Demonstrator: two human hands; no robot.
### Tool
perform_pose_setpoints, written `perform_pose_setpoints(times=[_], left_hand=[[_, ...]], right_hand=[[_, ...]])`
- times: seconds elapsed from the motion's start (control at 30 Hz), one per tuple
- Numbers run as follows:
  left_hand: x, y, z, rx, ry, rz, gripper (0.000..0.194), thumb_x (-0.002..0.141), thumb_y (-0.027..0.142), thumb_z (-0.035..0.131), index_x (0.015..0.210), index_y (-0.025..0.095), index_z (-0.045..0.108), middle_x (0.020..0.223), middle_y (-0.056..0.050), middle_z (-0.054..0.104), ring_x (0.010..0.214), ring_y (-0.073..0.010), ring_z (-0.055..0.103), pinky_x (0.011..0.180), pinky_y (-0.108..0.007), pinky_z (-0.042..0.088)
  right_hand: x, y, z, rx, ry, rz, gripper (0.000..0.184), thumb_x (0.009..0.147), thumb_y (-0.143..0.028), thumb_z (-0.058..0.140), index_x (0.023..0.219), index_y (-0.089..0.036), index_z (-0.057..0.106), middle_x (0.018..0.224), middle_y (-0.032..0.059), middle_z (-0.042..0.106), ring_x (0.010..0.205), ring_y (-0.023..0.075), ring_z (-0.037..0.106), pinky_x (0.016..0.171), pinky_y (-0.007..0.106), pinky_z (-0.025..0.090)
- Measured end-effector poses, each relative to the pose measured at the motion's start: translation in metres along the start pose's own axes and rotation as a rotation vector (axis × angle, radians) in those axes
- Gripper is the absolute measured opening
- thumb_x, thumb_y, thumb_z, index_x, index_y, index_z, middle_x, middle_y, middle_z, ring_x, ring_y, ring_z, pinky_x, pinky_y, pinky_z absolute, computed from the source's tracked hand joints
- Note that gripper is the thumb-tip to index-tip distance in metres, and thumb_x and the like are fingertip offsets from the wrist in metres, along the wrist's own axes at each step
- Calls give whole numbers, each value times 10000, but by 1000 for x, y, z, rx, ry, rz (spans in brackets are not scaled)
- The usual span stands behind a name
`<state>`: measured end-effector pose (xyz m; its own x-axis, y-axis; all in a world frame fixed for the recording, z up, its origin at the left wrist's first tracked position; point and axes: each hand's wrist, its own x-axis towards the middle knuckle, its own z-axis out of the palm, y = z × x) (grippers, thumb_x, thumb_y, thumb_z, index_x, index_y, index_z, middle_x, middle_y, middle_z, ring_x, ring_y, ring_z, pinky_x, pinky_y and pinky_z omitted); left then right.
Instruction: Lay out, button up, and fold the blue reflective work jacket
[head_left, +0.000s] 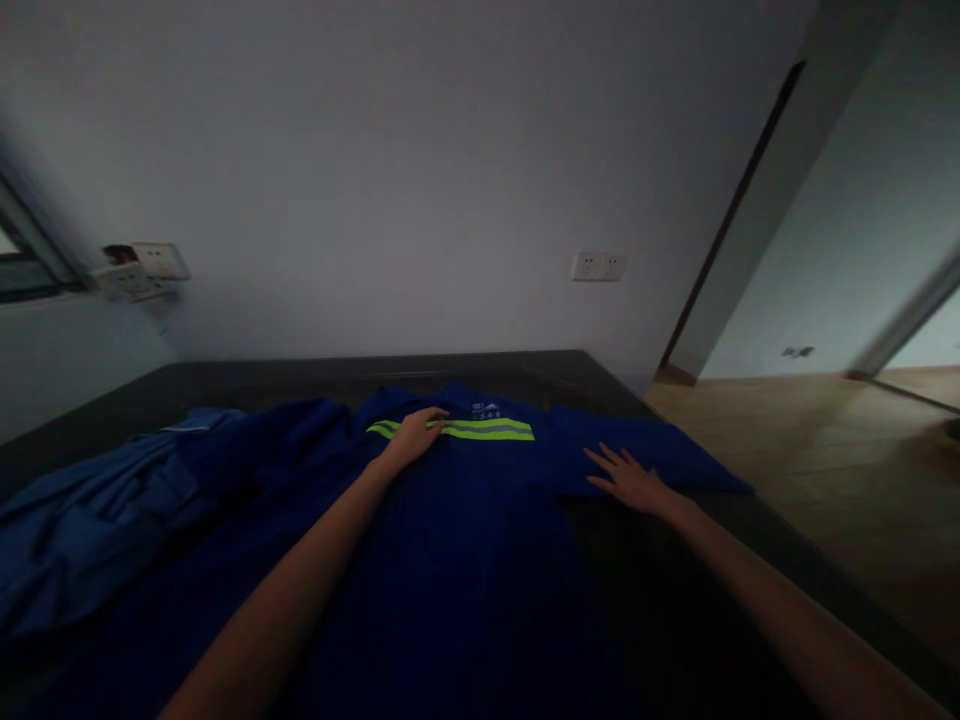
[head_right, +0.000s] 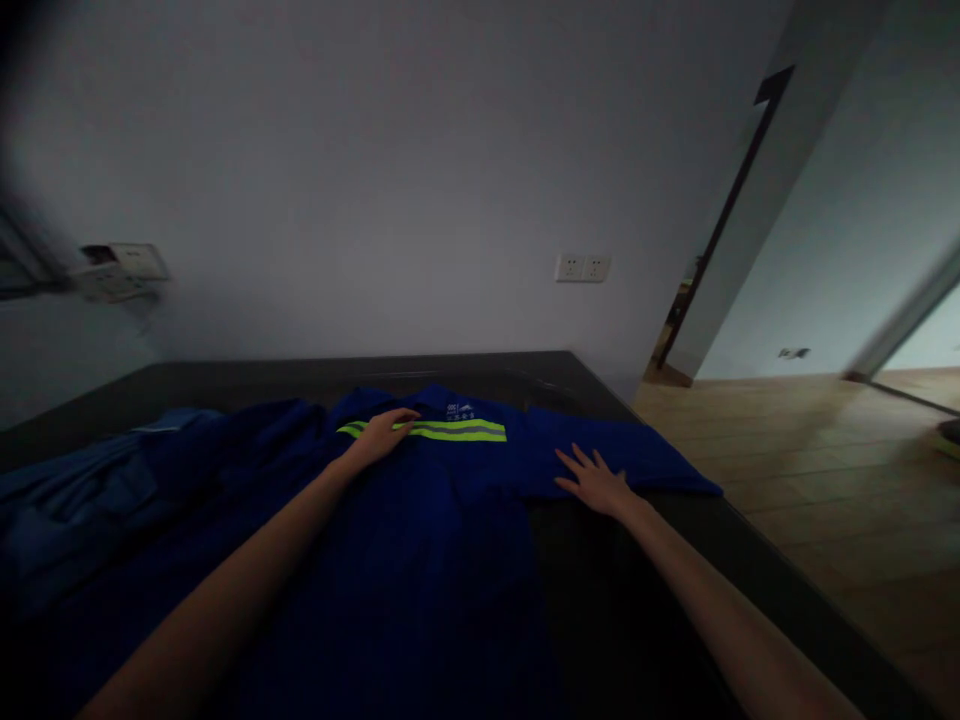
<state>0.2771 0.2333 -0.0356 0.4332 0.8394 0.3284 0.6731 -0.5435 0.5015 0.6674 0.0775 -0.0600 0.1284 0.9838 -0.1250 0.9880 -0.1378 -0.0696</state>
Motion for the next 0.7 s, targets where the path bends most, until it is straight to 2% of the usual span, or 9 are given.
perform_pose_setpoints(times=[0.07, 0.17, 0.27, 0.33, 0.4, 0.47, 0.5, 0.6, 0.7], left_hand=[[-13, -19, -33, 12, 57, -20, 309, 868, 276, 434, 1078, 198, 647, 1076, -32, 685, 986, -181, 632, 911, -268, 465], [-47, -71, -99, 160, 128, -124, 321, 869, 300, 422, 1091, 198, 630, 1079, -33, 679, 993, -183, 624, 915, -260, 457], [-97, -127, -160, 449, 153, -332, 372, 841, 284, 467, 1166, 144, 582, 1171, -90, 629, 1083, -227, 571, 985, -311, 405], [-130, -151, -182, 620, 172, -564, 452, 847, 343, 479, 1246, 138, 526, 1243, -120, 577, 1125, -294, 531, 973, -400, 408], [-154, -162, -182, 688, 160, -695, 556, 859, 474, 453, 1344, 204, 444, 1344, -128, 491, 1182, -366, 470, 944, -498, 402], [-167, -164, -166, 694, 121, -688, 607, 863, 564, 400, 1405, 295, 365, 1442, -123, 376, 1260, -402, 380, 960, -572, 349], [-169, -164, -154, 689, 101, -662, 607, 866, 579, 380, 1418, 329, 339, 1477, -120, 321, 1299, -405, 329, 983, -601, 302], [-166, -171, -126, 682, 93, -651, 571, 882, 566, 350, 1414, 360, 341, 1520, -119, 235, 1367, -396, 210, 1027, -658, 152], [-160, -189, -121, 663, 134, -703, 564, 872, 582, 355, 1387, 355, 398, 1524, -117, 227, 1382, -399, 164, 1029, -675, 93]], right_hand=[[-3, 5, 6, 1, -68, 5, 629, 876, -596, 340, 1454, -394, 201, 1557, 25, 115, 1386, 421, 119, 955, 742, 226], [-2, 19, 8, 11, -116, -44, 688, 858, -601, 365, 1469, -372, 148, 1559, 38, 56, 1396, 405, 67, 968, 743, 197], [4, 20, 0, -10, -98, -28, 726, 815, -584, 471, 1458, -335, 245, 1549, 82, 132, 1387, 412, 129, 970, 721, 240], [9, -2, -12, -21, -1, -27, 686, 803, -558, 514, 1416, -287, 371, 1515, 125, 254, 1370, 408, 211, 985, 685, 272], [11, -45, -27, 26, 135, -138, 605, 833, -531, 492, 1362, -239, 462, 1463, 146, 362, 1352, 357, 291, 1041, 590, 288], [9, -105, -39, 140, 210, -357, 562, 875, -510, 439, 1332, -189, 495, 1423, 152, 419, 1326, 288, 359, 1085, 462, 293], [6, -138, -43, 192, 223, -450, 564, 889, -514, 415, 1337, -179, 487, 1418, 147, 424, 1321, 272, 367, 1090, 440, 291], [0, -228, -40, 269, 174, -608, 584, 890, -551, 403, 1362, -211, 453, 1450, 119, 387, 1349, 272, 313, 1097, 472, 258], [1, -279, -20, 281, 47, -605, 638, 866, -642, 366, 1410, -310, 364, 1526, 66, 254, 1397, 324, 177, 1067, 604, 198]])
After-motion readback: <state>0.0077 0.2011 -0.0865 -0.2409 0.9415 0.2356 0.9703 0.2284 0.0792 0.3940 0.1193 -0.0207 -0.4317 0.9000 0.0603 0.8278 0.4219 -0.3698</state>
